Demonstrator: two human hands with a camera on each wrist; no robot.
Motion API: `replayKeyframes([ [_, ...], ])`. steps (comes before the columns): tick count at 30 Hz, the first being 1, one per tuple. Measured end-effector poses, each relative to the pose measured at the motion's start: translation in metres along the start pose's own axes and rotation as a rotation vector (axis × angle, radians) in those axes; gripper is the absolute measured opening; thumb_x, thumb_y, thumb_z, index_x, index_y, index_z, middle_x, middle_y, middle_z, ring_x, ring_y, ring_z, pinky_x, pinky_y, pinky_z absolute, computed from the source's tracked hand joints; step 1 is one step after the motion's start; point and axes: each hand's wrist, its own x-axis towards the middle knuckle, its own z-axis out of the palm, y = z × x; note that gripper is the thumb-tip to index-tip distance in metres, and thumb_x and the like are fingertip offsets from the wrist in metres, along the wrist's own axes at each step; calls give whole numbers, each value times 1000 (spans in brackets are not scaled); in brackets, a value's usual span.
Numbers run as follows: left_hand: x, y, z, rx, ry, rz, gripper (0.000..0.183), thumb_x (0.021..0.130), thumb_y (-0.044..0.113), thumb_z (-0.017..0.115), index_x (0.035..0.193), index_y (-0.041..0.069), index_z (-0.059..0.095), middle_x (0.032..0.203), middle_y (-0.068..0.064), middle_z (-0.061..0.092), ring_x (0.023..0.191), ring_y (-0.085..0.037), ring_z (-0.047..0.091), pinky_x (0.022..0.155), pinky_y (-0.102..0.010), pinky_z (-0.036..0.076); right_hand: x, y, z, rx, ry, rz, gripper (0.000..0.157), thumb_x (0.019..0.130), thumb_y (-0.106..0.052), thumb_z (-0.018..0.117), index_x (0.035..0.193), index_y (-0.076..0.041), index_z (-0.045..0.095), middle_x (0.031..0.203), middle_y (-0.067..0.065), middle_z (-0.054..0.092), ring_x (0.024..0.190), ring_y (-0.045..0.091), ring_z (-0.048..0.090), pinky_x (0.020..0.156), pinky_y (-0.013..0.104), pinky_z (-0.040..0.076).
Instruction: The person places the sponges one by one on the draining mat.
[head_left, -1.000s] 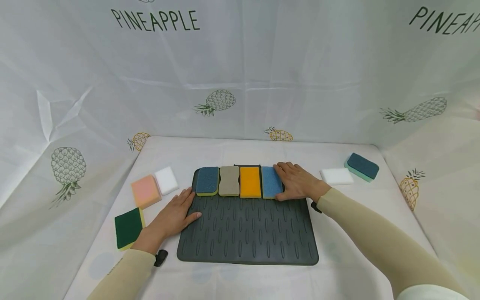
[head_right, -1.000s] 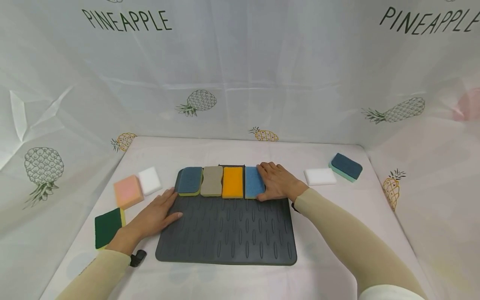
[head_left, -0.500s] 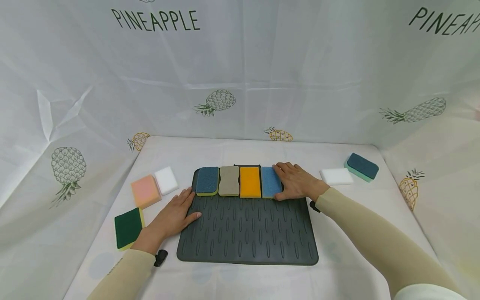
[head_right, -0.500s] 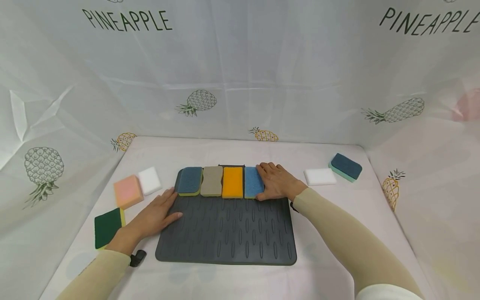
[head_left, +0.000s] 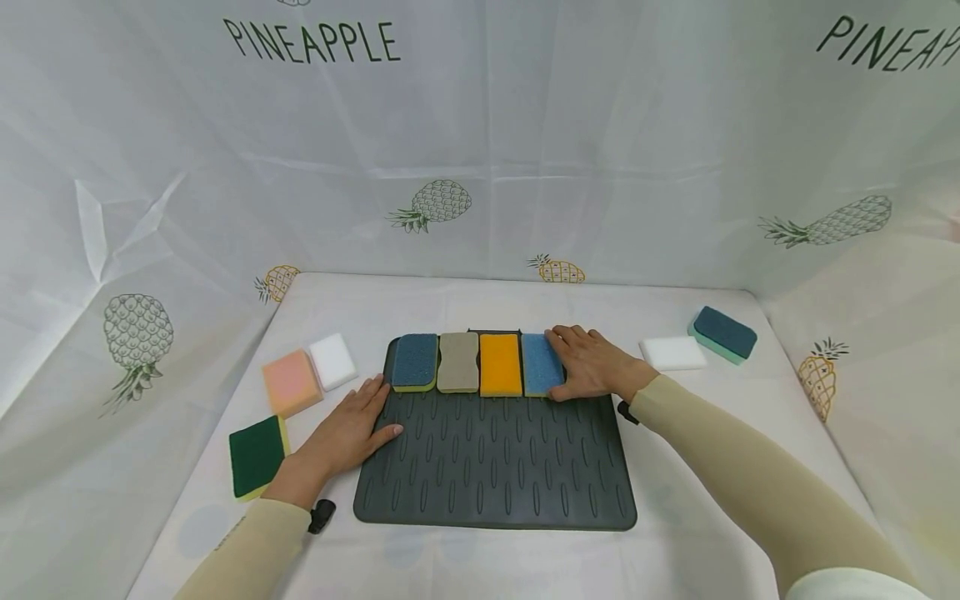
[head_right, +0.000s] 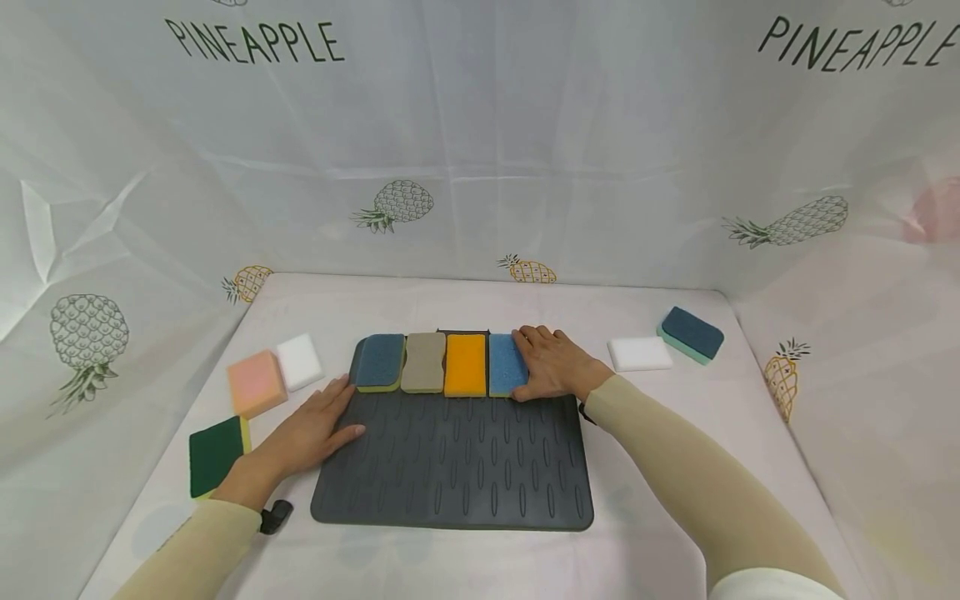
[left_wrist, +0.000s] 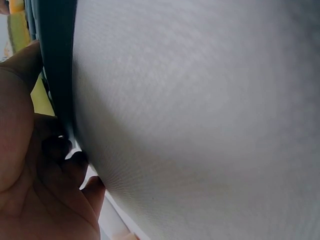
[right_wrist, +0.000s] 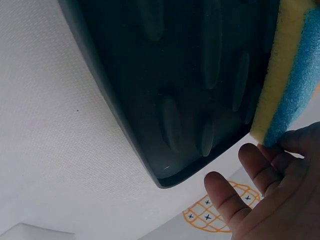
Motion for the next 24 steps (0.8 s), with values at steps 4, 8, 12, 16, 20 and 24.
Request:
replayKeyframes([
  [4,0,0,-1,1,-5,0,80,96,49,57,151,-2,31,160,-20,25,147,-39,26,117,-56,28,0,0,0,-5,8,-1,106,76,-70,60,153,-5,28,154,16,35,136,34,39,105,55,39],
  [8,0,0,-1,-6,-22,-10,80,96,51,56,152,0,30,161,-19,23,148,-37,24,119,-55,26,0,0,0,-9,-2,12,109,75,-72,60,154,-6,26,155,16,33,137,34,38,106,56,38],
  [12,1,0,-1,-9,-33,-17,81,96,52,54,153,1,29,161,-17,22,149,-36,23,119,-54,25,-3,-2,-4,12,-14,33,116,73,-79,59,156,-7,22,157,17,29,139,36,35,108,59,35],
  [16,1,-1,0,1,-30,-15,81,96,53,54,153,1,29,161,-17,22,148,-36,23,119,-54,25,-11,0,-8,29,46,43,117,74,-81,57,156,-6,23,156,17,31,139,38,36,109,59,35],
  [20,0,-1,0,-1,-18,-3,80,96,51,56,152,0,30,161,-18,23,148,-37,24,118,-55,26,-20,5,-7,4,182,44,110,78,-77,58,153,-2,28,149,20,38,132,38,42,105,58,40],
  [24,-1,0,0,-8,-4,12,80,96,49,57,151,-2,31,160,-20,24,147,-39,25,118,-56,27,-29,14,-1,-31,341,66,95,84,-66,62,145,2,39,140,23,46,124,40,48,97,58,45],
])
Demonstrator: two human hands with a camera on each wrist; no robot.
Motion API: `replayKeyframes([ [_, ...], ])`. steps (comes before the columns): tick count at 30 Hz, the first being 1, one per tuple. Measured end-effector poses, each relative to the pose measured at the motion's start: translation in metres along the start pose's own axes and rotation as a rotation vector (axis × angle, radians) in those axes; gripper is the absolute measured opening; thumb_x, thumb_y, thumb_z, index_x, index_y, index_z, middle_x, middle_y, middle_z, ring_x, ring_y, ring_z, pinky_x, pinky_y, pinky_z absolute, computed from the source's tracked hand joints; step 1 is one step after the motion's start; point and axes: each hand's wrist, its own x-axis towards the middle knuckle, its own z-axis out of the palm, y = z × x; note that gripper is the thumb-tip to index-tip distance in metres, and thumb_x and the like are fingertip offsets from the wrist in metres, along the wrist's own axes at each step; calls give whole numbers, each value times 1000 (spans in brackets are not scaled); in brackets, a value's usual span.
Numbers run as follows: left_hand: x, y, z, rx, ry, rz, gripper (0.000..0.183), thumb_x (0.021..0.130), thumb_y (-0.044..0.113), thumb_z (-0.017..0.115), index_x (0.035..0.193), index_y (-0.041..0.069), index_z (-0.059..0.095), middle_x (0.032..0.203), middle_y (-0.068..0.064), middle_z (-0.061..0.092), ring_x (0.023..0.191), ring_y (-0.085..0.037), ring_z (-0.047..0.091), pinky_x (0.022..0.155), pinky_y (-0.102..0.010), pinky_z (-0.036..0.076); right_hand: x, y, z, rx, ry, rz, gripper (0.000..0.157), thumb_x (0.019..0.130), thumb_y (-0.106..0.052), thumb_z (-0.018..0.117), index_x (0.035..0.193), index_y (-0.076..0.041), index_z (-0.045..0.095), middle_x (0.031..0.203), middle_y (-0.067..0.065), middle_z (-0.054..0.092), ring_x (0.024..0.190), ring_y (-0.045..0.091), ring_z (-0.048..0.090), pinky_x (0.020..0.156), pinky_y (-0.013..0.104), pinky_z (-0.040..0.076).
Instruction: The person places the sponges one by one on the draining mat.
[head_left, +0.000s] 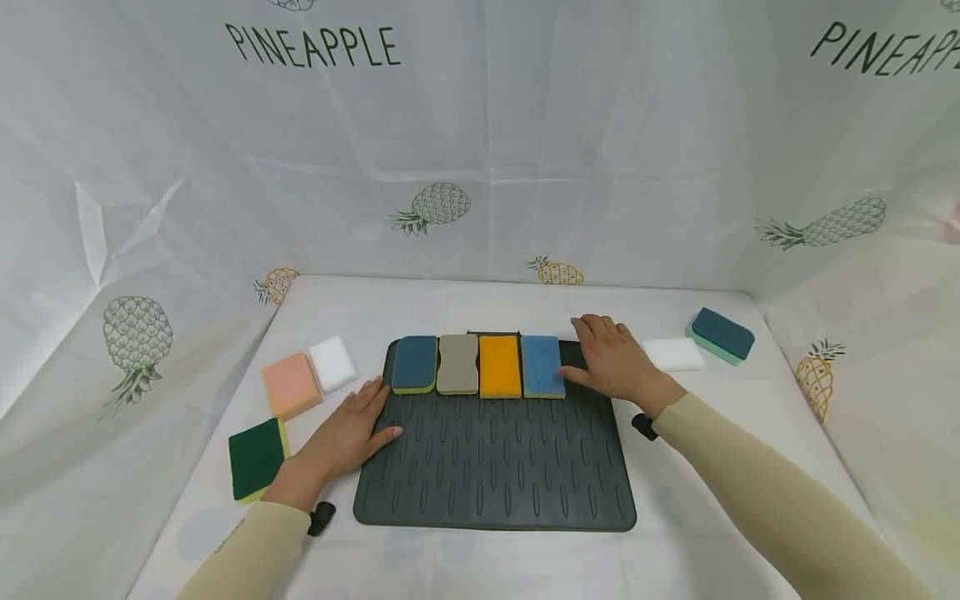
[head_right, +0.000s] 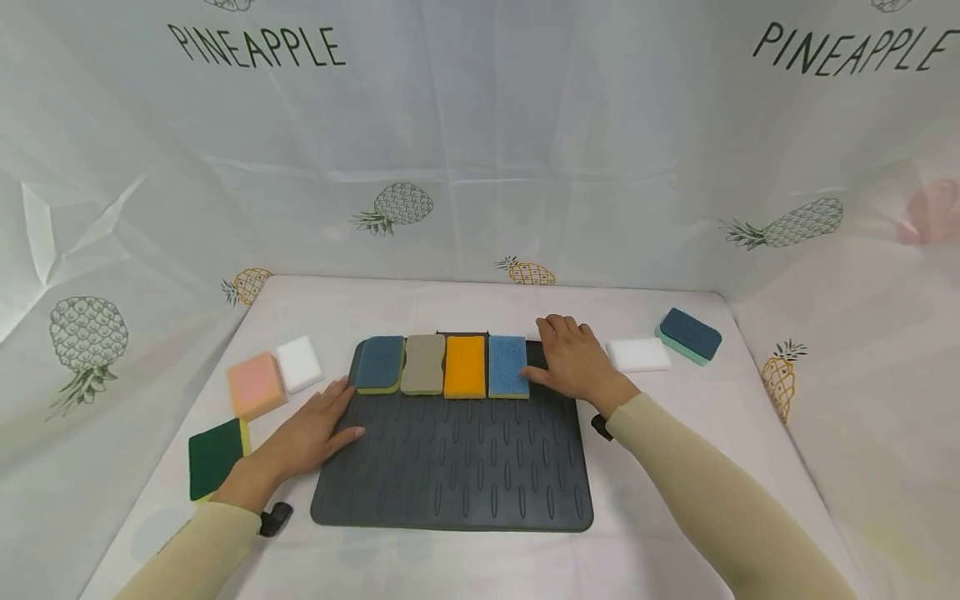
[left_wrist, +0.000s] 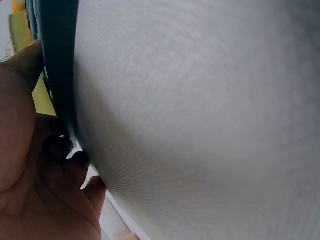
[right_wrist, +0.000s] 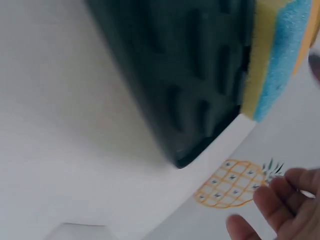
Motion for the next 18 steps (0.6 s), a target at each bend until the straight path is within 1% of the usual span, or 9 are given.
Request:
replayKeyframes([
  [4,0,-1,1,5,-6,-2,80,96,50,57,151,-2,30,160,-20,23,147,-38,25,118,-55,27,-12,15,6,-28,139,70,77,86,-53,68,134,5,48,129,24,53,115,41,53,88,57,48],
  [6,0,-1,2,5,-7,-1,80,96,49,57,151,-2,30,160,-20,23,147,-39,25,118,-55,27,-18,25,9,-41,199,117,70,86,-46,71,129,6,51,123,24,56,111,41,54,83,57,49],
  [9,0,-1,2,4,-6,-1,80,96,50,57,151,-1,30,160,-20,23,147,-38,25,118,-55,26,-28,40,13,-52,264,194,62,85,-37,75,123,7,54,117,25,59,106,43,55,78,57,49],
  [12,0,-1,2,7,-5,-2,80,96,51,56,152,-1,30,160,-19,23,147,-38,25,118,-55,27,-38,52,15,-45,260,281,55,87,-31,73,121,8,54,114,27,59,106,44,54,77,57,46],
  [15,0,-1,1,12,-3,-2,80,96,50,56,151,-1,31,160,-19,24,147,-38,25,118,-55,27,-47,59,16,-33,222,361,51,90,-29,70,119,9,54,112,28,57,104,45,53,76,56,44],
  [18,0,0,0,9,-2,0,79,96,50,57,151,-2,32,160,-20,25,147,-38,26,118,-55,28,-55,64,17,-47,211,403,44,92,-26,68,113,10,55,104,28,57,96,44,53,71,55,45],
])
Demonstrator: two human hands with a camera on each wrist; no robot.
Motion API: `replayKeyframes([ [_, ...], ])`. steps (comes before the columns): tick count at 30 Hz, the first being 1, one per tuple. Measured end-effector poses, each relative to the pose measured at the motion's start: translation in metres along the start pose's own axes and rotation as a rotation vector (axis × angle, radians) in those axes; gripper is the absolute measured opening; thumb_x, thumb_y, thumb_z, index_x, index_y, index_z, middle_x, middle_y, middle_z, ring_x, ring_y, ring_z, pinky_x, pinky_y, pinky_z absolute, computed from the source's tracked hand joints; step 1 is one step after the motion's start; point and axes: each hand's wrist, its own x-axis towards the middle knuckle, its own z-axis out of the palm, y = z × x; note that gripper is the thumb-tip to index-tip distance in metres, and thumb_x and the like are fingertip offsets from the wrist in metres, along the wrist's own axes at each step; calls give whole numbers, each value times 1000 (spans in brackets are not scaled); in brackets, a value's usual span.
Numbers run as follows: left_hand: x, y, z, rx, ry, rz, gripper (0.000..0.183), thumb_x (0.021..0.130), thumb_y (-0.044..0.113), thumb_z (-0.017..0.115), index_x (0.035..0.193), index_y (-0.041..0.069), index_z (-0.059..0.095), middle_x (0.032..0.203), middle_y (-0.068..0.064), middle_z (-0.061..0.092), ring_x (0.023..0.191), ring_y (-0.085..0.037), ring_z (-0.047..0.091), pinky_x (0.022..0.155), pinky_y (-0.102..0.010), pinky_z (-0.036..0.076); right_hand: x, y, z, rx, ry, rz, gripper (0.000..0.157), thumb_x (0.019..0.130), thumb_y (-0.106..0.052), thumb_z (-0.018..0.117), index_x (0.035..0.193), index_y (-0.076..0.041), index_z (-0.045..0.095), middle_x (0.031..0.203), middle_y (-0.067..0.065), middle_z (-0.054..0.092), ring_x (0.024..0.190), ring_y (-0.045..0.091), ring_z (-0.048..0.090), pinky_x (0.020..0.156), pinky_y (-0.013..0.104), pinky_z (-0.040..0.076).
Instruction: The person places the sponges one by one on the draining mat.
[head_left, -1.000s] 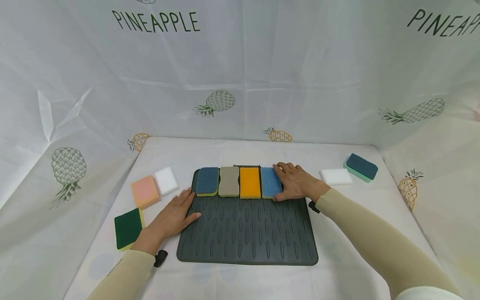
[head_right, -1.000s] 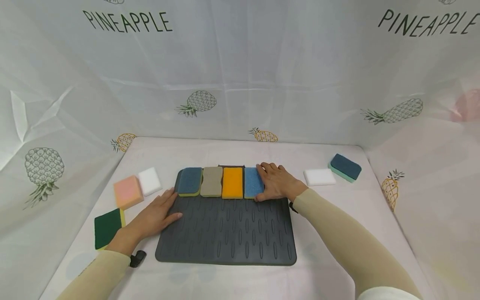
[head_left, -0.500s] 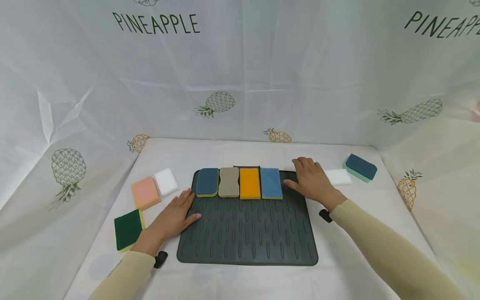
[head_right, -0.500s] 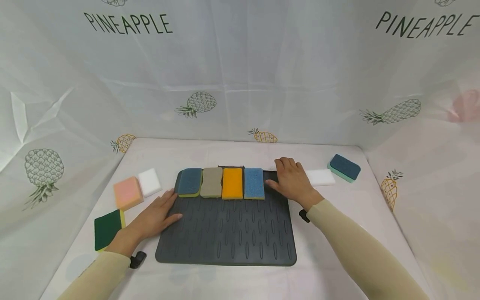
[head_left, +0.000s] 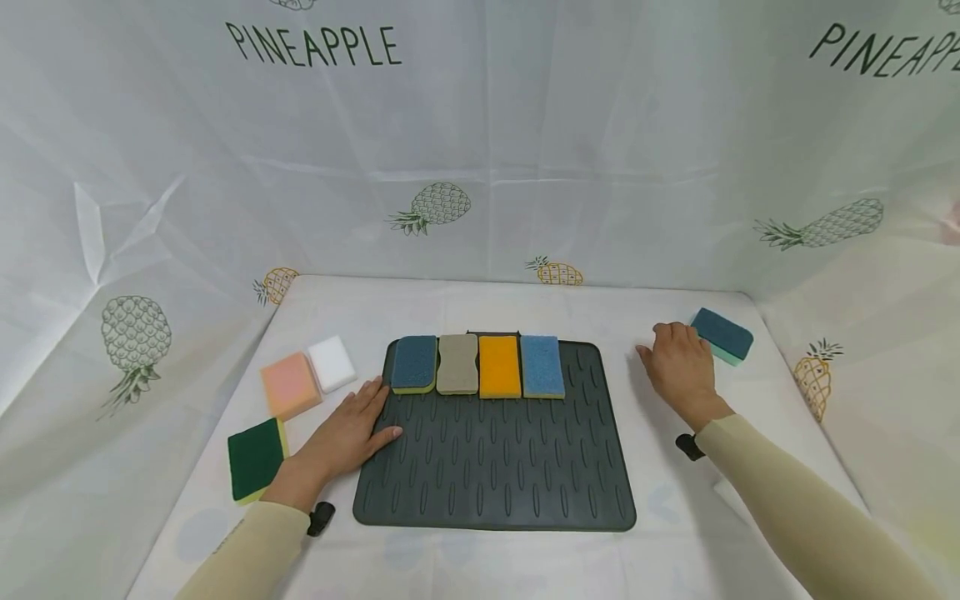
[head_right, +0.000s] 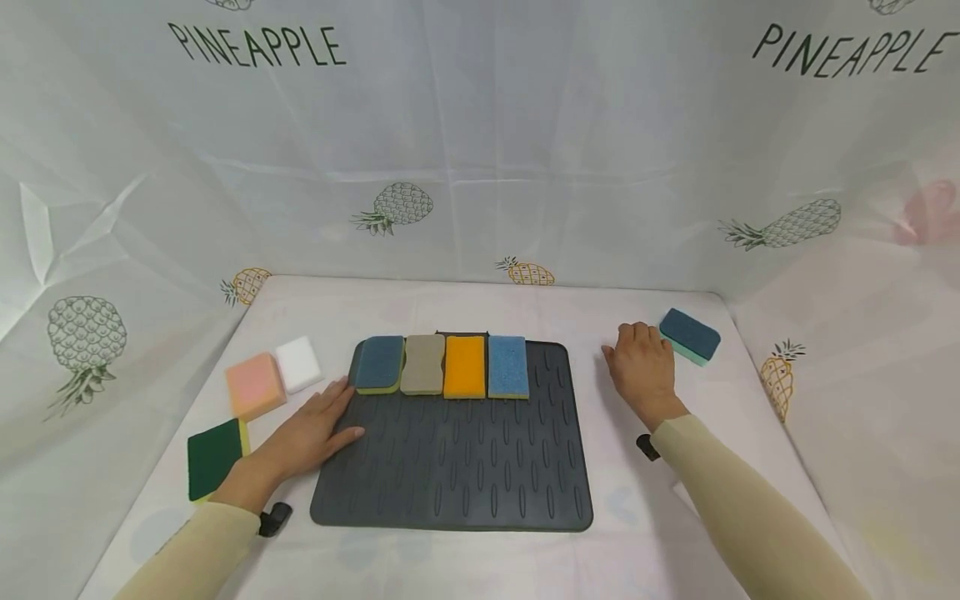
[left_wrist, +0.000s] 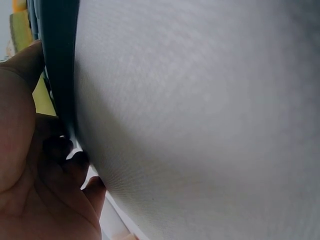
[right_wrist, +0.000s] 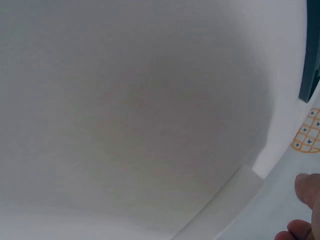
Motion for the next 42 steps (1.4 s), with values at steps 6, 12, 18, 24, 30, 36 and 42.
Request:
replayKeyframes([
  [6,0,0,0,-2,-2,0,79,96,49,57,151,-2,31,160,-20,24,147,-38,26,118,-55,27,-7,8,2,-34,-6,25,35,92,-23,68,94,9,53,89,26,53,83,43,52,61,52,43],
  [12,0,0,0,-2,-3,-2,80,96,50,57,151,-2,31,160,-19,24,147,-38,26,118,-55,27,-10,13,3,-18,-84,95,41,90,-27,69,90,8,48,90,25,50,86,43,49,62,50,40],
  [18,0,-1,0,-7,3,-2,80,95,50,57,151,-2,31,160,-20,24,147,-38,26,118,-55,27,-12,13,1,-5,-129,213,62,85,-42,74,89,11,41,88,28,40,84,45,38,65,52,35],
  [24,0,-1,1,-14,9,-4,80,95,50,58,151,-2,32,160,-20,25,147,-38,26,118,-55,27,-16,14,-3,-22,-106,321,84,77,-57,75,98,16,39,89,33,39,83,48,37,65,59,36],
  [30,0,-1,1,-14,6,-1,80,95,49,58,151,-2,32,160,-20,25,147,-38,25,118,-55,27,-17,14,-4,-33,-111,349,92,77,-60,73,105,21,39,91,37,42,85,53,40,65,64,38],
  [36,0,-1,1,-8,3,-5,79,96,49,57,151,-1,31,160,-19,24,147,-37,25,119,-54,26,-13,8,-2,28,-95,337,86,75,-52,78,103,18,36,92,34,38,86,49,37,66,57,35],
  [42,-1,0,1,-22,2,-7,80,96,49,58,151,-2,31,160,-19,24,147,-38,25,119,-54,25,-8,4,-4,65,-155,344,84,74,-47,80,112,14,36,108,39,38,96,52,34,72,59,34],
])
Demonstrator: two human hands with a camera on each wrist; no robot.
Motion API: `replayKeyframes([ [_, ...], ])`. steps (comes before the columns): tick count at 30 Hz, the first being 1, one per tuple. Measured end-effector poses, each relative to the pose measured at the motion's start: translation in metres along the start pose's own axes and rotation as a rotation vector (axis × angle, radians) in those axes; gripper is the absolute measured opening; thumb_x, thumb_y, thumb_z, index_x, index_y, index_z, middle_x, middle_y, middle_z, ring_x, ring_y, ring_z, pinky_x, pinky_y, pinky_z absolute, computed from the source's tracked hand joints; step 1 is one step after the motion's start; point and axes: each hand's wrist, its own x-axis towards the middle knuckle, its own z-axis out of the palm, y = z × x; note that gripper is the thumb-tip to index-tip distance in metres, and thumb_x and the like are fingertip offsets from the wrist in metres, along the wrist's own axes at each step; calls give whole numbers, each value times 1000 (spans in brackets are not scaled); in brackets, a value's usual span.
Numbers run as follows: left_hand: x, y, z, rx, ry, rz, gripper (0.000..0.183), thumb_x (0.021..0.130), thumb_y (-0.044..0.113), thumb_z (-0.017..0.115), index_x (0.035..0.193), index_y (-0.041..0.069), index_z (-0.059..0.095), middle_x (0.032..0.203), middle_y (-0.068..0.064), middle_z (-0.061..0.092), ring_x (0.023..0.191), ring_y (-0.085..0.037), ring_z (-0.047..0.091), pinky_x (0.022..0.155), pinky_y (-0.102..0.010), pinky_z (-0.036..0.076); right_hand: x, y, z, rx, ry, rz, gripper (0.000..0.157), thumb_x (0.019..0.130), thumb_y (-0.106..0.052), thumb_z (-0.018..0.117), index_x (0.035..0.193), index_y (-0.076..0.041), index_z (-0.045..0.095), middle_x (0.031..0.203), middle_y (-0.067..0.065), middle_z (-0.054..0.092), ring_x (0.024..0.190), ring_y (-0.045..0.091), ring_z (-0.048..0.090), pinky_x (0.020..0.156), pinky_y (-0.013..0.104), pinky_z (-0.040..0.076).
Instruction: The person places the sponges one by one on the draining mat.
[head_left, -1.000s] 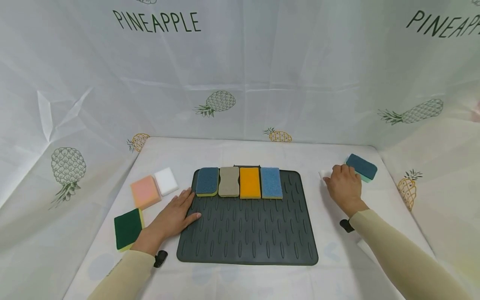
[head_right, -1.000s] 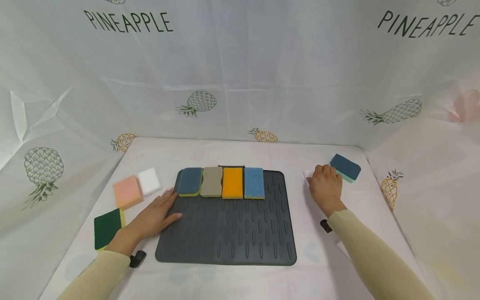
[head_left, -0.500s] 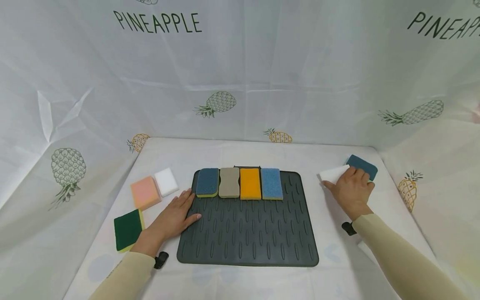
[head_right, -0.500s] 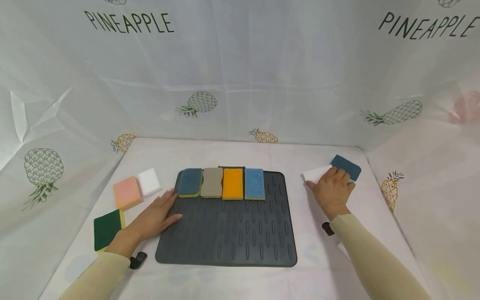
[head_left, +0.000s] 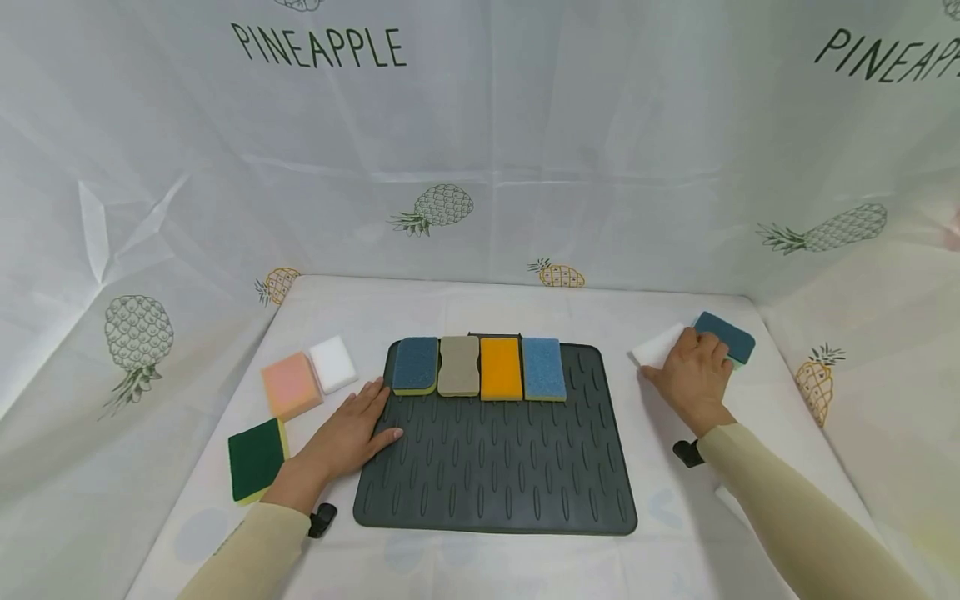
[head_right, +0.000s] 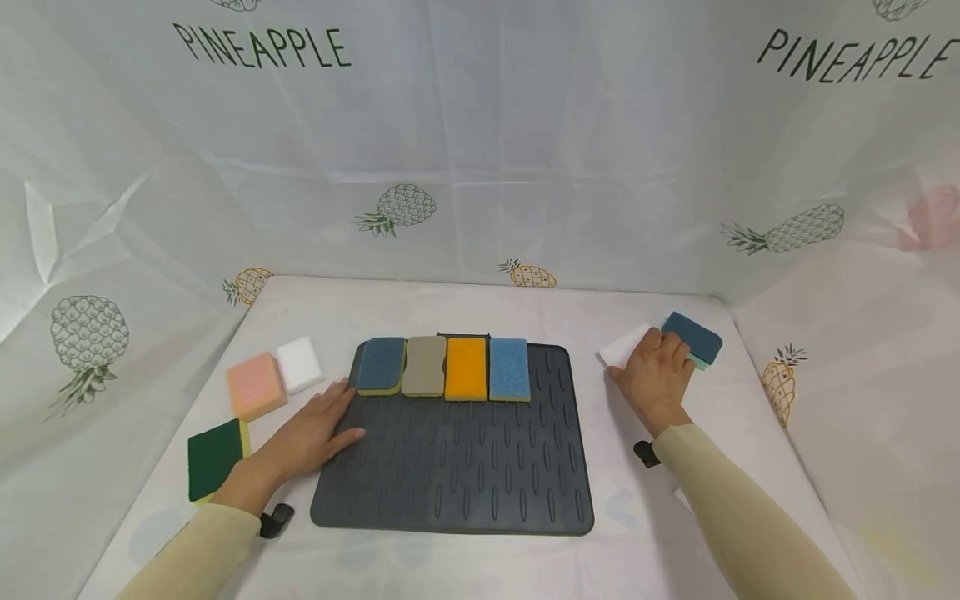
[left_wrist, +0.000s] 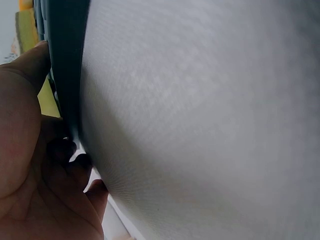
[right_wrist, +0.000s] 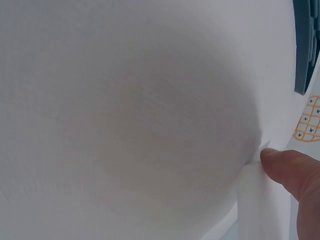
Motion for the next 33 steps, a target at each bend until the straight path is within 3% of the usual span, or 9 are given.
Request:
replayKeyframes([
  [6,0,0,0,1,-1,-2,79,96,48,58,151,-2,31,160,-19,24,147,-38,25,119,-55,25,3,-1,-1,-16,-55,15,94,75,-52,78,132,5,30,104,35,34,92,48,29,71,59,31],
  [14,0,0,0,-3,0,3,80,96,48,58,151,-1,31,160,-19,24,147,-38,25,119,-55,25,7,2,4,3,-22,-10,86,70,-52,81,104,12,33,94,29,35,88,46,33,69,54,34],
  [16,0,0,0,2,-3,4,80,96,49,57,151,-1,31,160,-19,24,147,-38,25,119,-55,26,8,2,4,-1,1,-72,87,70,-48,81,106,15,34,96,31,37,89,47,35,68,56,36],
  [19,0,-1,1,9,-5,5,80,96,50,57,151,-1,31,160,-19,24,147,-38,25,118,-55,26,11,1,3,1,25,-234,94,69,-43,83,117,21,35,108,38,41,99,52,39,76,60,41],
  [24,-1,-2,2,16,2,5,80,95,50,57,151,-1,31,160,-19,24,147,-37,26,118,-55,27,11,-12,1,19,-89,-492,104,69,-41,84,138,15,31,133,36,40,119,50,40,94,64,42],
  [28,0,-2,2,16,5,7,80,96,50,57,151,-1,31,160,-19,24,147,-38,26,118,-55,27,9,-23,2,63,-184,-580,103,69,-44,84,142,7,32,140,30,38,124,45,39,98,63,41],
  [33,0,-1,2,12,3,5,80,96,51,56,151,-2,31,160,-19,24,147,-38,25,118,-55,27,8,-34,2,107,-265,-628,99,74,-45,80,145,3,31,144,26,36,129,43,38,104,62,37],
])
